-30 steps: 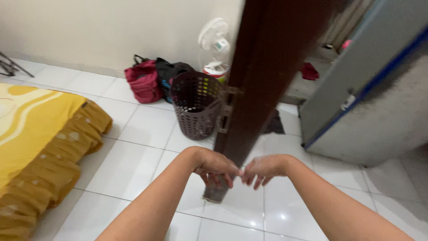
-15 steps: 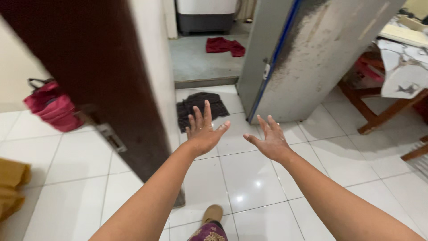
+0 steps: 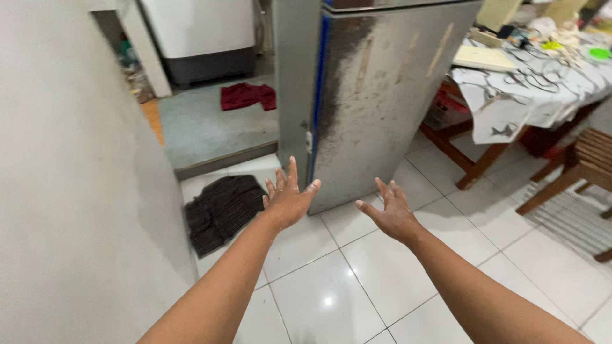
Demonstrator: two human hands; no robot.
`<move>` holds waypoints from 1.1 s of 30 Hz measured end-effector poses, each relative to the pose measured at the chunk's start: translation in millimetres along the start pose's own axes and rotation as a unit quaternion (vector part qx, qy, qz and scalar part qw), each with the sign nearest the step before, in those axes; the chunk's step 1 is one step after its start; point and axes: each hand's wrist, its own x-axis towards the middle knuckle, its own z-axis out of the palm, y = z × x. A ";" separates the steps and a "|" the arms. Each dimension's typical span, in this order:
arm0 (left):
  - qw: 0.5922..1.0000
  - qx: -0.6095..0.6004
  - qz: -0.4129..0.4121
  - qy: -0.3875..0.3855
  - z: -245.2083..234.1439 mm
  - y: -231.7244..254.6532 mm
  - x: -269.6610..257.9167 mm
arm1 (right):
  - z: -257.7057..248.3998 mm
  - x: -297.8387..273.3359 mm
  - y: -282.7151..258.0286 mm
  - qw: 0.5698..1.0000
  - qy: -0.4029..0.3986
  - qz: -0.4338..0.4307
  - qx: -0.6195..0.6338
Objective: The person connects a laptop and a smartphone to chargers on a table, then plugs the power strip into a wall socket. They also plug in a small fan in another room and later unplug it. Finally, they pack the laptop and phone into a laptop bag.
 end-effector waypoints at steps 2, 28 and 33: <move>1.000 -0.004 0.008 -0.029 7.1 28.2 31.4 | -15.4 24.1 15.5 0.999 0.009 0.020 0.034; 0.981 -0.093 0.069 -0.156 285.3 512.9 396.8 | -371.4 370.9 397.3 0.979 0.120 0.126 0.105; 0.973 -0.136 0.092 -0.162 320.6 574.3 467.9 | -410.4 438.2 441.3 0.976 0.112 0.152 0.109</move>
